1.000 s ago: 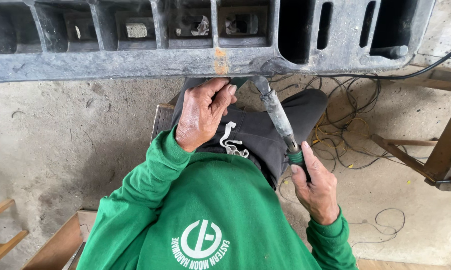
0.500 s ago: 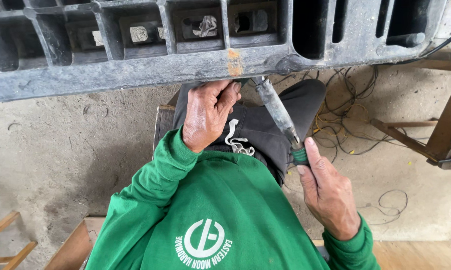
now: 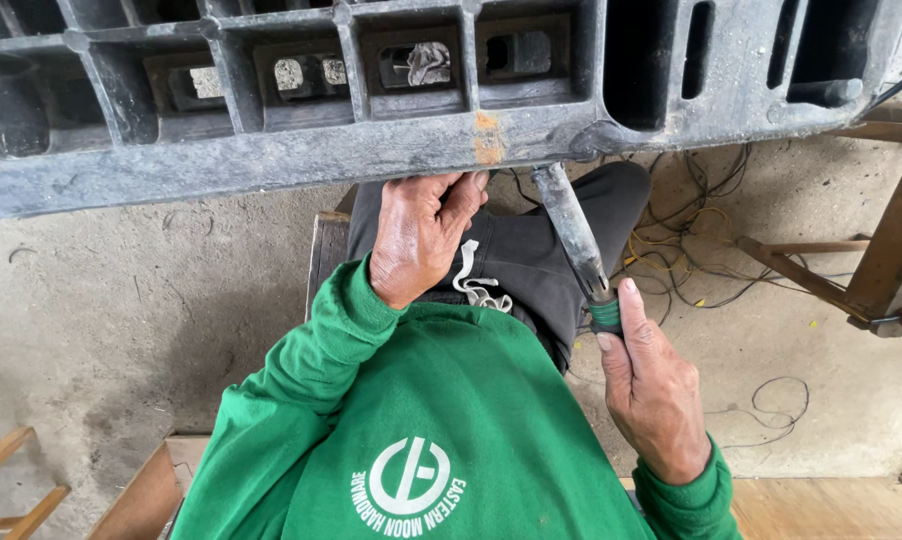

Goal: The person uses a hot soldering tool to melt and fuse together broken sections of a black plastic crate.

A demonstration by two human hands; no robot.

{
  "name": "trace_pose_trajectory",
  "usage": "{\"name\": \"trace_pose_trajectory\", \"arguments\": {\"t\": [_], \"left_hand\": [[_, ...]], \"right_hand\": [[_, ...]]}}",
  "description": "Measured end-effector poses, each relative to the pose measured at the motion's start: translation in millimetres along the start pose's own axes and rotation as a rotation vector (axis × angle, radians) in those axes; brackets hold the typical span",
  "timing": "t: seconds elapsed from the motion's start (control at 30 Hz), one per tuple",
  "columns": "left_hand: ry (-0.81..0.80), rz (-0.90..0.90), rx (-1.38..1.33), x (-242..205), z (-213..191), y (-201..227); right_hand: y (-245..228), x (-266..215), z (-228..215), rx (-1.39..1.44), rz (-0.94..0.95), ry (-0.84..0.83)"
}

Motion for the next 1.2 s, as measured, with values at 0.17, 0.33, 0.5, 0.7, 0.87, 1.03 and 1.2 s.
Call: {"name": "trace_pose_trajectory", "arguments": {"t": [0.17, 0.33, 0.5, 0.7, 0.87, 1.03, 1.2], "left_hand": [[-0.008, -0.035, 0.020, -0.6, 0.2, -1.2], [-0.014, 0.025, -0.007, -1.0, -2.7, 1.5], [0.018, 0.068, 0.028, -2.5, -9.2, 4.3], [0.019, 0.108, 0.089, -4.5, -14.4, 6.3], [0.013, 0.171, 0.047, -3.8, -17.5, 11.9], [0.004, 0.143, 0.115, -2.4, -19.3, 10.4], [0.021, 0.105, 0.104, -0.7, -20.4, 8.4]], "right_hand": [[26.6, -5.2, 9.1, 0.020, 0.363, -0.152], [0.7, 5.0, -11.9, 0.029, 0.001, -0.101], [-9.1, 22.6, -37.5, -0.123, -0.012, -0.188], [-21.3, 40.4, -60.4, -0.397, 0.022, -0.290], [-42.5, 53.3, -72.3, -0.430, -0.063, -0.291], [-50.1, 63.0, -80.4, -0.677, 0.020, -0.325], [-63.6, 64.3, -86.8, -0.772, -0.004, -0.283]]}}
Point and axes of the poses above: each hand's wrist, its own x-axis towards the middle knuckle, its own z-axis out of the palm, y = z × x, the point moved 6 cm from there along x, towards the middle knuckle, and after that the axes turned 9 degrees about z, right-handed, at the moved point
